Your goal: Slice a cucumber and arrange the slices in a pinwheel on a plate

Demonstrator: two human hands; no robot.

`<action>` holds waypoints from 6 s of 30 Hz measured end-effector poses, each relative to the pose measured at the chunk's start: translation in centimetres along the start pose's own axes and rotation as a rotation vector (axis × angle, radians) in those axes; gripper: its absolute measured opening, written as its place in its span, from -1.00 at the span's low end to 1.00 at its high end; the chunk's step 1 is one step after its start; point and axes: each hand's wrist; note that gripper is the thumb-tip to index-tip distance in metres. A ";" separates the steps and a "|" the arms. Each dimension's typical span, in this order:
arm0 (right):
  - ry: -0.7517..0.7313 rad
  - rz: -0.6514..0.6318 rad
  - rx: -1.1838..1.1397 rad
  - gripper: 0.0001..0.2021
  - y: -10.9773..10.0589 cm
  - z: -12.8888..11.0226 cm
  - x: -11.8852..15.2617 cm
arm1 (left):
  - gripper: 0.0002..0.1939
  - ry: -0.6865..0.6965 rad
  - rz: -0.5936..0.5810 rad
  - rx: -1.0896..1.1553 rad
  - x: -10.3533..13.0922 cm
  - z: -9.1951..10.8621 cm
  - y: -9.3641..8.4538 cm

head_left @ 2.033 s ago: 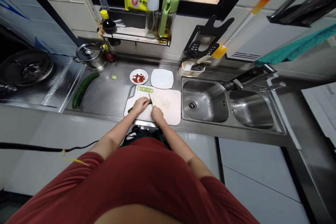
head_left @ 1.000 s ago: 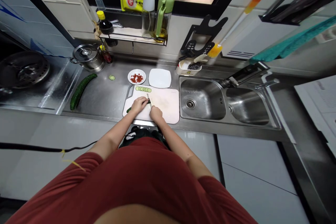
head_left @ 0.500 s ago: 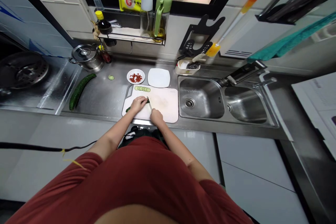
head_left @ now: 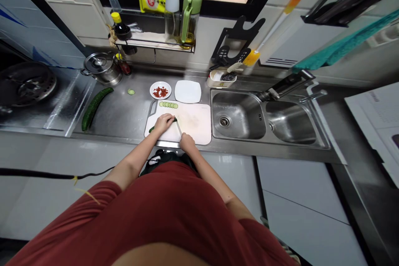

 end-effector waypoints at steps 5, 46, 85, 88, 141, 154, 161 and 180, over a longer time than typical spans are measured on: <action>0.010 -0.013 0.003 -0.74 0.3 0.3 0.2 | -0.76 -0.037 -0.027 -0.021 -0.1 0.3 -0.2; -0.033 0.602 0.227 -0.62 -5.0 6.2 1.0 | -0.72 -0.173 -0.029 -0.171 0.0 2.0 -1.1; 0.070 0.486 0.173 -0.58 -3.4 8.4 1.5 | -0.87 -0.550 -0.017 -0.073 -8.5 1.8 1.9; 0.075 0.493 0.166 -0.57 -3.3 8.4 1.5 | -0.88 -0.540 -0.027 -0.109 -9.2 1.6 2.4; 0.004 0.507 0.095 -0.56 -3.4 8.6 0.2 | -0.80 -0.243 -0.046 -0.195 -9.2 -1.3 3.0; 0.039 0.492 0.071 -0.60 -3.4 8.1 0.1 | -0.72 -0.563 0.496 0.046 -2.3 -2.7 -1.2; 0.062 0.412 0.104 -0.65 -3.5 7.3 -0.1 | -0.74 -0.446 0.356 -0.054 -0.8 -3.0 -1.4; 0.006 0.325 0.113 -0.62 -4.6 6.3 -0.7 | -0.77 -0.268 0.081 -0.120 0.0 0.1 -1.4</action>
Point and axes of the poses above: each hand's wrist, its own x-axis away from the middle knuckle, its own y-axis out of the palm, z = x × y, and after that the axes turned 5 degrees about z, right-handed
